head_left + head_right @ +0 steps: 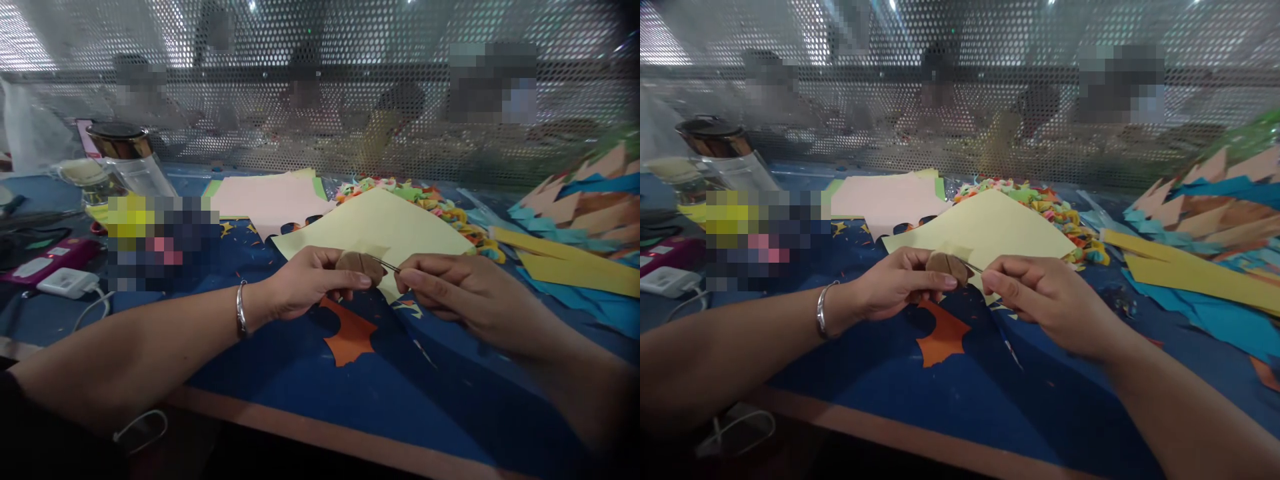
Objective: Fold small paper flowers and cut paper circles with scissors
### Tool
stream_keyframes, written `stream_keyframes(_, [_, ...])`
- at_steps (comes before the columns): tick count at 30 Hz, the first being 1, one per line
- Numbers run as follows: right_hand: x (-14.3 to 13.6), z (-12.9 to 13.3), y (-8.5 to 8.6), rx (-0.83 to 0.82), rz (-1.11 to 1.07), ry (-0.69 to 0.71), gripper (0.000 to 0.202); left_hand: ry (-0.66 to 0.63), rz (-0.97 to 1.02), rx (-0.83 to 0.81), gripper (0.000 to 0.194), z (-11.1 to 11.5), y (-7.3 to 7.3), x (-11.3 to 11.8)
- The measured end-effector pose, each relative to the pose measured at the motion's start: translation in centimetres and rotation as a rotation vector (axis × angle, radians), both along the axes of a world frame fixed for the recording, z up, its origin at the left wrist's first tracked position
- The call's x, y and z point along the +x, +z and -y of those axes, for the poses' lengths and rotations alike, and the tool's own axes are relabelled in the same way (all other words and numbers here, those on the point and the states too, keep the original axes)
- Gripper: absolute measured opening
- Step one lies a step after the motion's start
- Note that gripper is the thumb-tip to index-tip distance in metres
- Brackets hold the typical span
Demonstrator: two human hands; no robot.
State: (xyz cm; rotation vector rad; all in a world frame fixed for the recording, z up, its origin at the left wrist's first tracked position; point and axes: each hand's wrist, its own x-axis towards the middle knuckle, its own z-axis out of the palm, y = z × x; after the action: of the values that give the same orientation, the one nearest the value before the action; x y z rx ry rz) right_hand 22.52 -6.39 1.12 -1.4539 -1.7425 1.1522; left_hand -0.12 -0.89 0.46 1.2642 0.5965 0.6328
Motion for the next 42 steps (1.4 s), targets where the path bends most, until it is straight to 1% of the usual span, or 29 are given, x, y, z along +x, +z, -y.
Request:
stream_keyframes(3, [-0.10,0.00,0.10,0.015,0.023,0.011,0.056,-0.010,-0.008,-0.010,0.025,-0.04,0.09,0.04])
stream_keyframes(8, [-0.01,0.03,0.19,0.052,0.085,0.023,0.055,-0.024,-0.055,-0.040,0.009,-0.10,0.25,0.12])
stream_keyframes(11, [-0.04,-0.01,0.28,0.077,0.105,0.018,0.056,-0.012,-0.059,-0.036,0.007,-0.09,0.21,0.05])
stream_keyframes(19, [-0.14,-0.21,0.17,0.060,0.064,-0.025,0.059,0.042,-0.032,-0.013,0.015,-0.12,-0.22,0.02])
stream_keyframes(22, [-0.12,-0.20,0.17,0.059,0.062,-0.015,0.059,0.025,-0.027,-0.028,0.017,-0.19,-0.20,0.06])
stream_keyframes(27, [-0.12,-0.03,0.26,0.056,0.051,0.020,0.055,-0.026,-0.014,-0.030,0.032,-0.29,-0.29,0.04])
stream_keyframes(34, [0.11,-0.06,-0.06,0.061,0.061,0.018,0.053,-0.035,-0.027,-0.032,0.029,-0.37,-0.27,-0.04])
stream_keyframes(38, [-0.25,-0.07,0.15,0.057,0.071,0.028,0.055,-0.076,-0.046,-0.009,0.032,-0.50,-0.35,-0.13])
stream_keyframes(42, [-0.38,-0.02,0.31,0.069,0.089,0.042,0.055,-0.127,-0.035,0.003,0.028,-0.70,-0.26,-0.20])
